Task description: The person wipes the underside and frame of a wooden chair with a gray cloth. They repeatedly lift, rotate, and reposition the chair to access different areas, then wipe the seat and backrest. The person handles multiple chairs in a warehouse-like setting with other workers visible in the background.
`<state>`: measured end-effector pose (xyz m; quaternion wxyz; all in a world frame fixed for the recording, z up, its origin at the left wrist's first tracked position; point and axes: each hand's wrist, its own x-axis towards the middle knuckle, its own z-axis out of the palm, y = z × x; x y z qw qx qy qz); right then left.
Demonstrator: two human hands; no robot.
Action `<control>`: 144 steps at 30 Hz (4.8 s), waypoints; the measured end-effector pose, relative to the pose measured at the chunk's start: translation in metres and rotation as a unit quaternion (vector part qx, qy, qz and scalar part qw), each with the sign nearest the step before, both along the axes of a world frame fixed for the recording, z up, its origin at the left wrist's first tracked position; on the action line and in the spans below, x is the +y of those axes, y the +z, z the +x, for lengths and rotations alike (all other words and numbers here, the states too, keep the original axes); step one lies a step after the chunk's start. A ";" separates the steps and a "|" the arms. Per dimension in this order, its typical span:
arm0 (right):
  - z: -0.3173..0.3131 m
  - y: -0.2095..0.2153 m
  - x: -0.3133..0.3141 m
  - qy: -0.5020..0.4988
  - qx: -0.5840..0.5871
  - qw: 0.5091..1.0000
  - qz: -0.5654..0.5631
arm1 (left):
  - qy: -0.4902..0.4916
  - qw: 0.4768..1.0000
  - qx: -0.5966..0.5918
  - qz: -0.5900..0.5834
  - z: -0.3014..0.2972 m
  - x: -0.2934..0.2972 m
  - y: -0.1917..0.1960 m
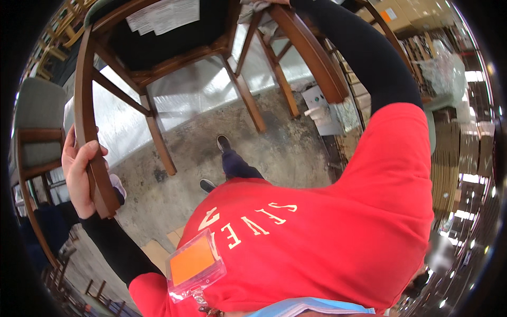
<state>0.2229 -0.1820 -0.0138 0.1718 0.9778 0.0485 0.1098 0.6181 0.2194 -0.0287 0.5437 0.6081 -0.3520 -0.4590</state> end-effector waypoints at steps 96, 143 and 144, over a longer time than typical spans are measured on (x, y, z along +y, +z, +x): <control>0.054 -0.235 0.088 -0.415 -0.684 0.518 0.302 | 0.054 0.977 -0.142 0.153 -0.031 -0.030 0.035; 0.340 -0.314 0.227 -0.376 -0.253 0.597 0.662 | -0.028 0.964 -0.263 -0.013 -0.009 -0.040 0.024; 0.349 -0.297 0.226 -0.349 -0.342 0.574 0.657 | -0.037 0.957 -0.289 -0.014 -0.011 -0.044 0.025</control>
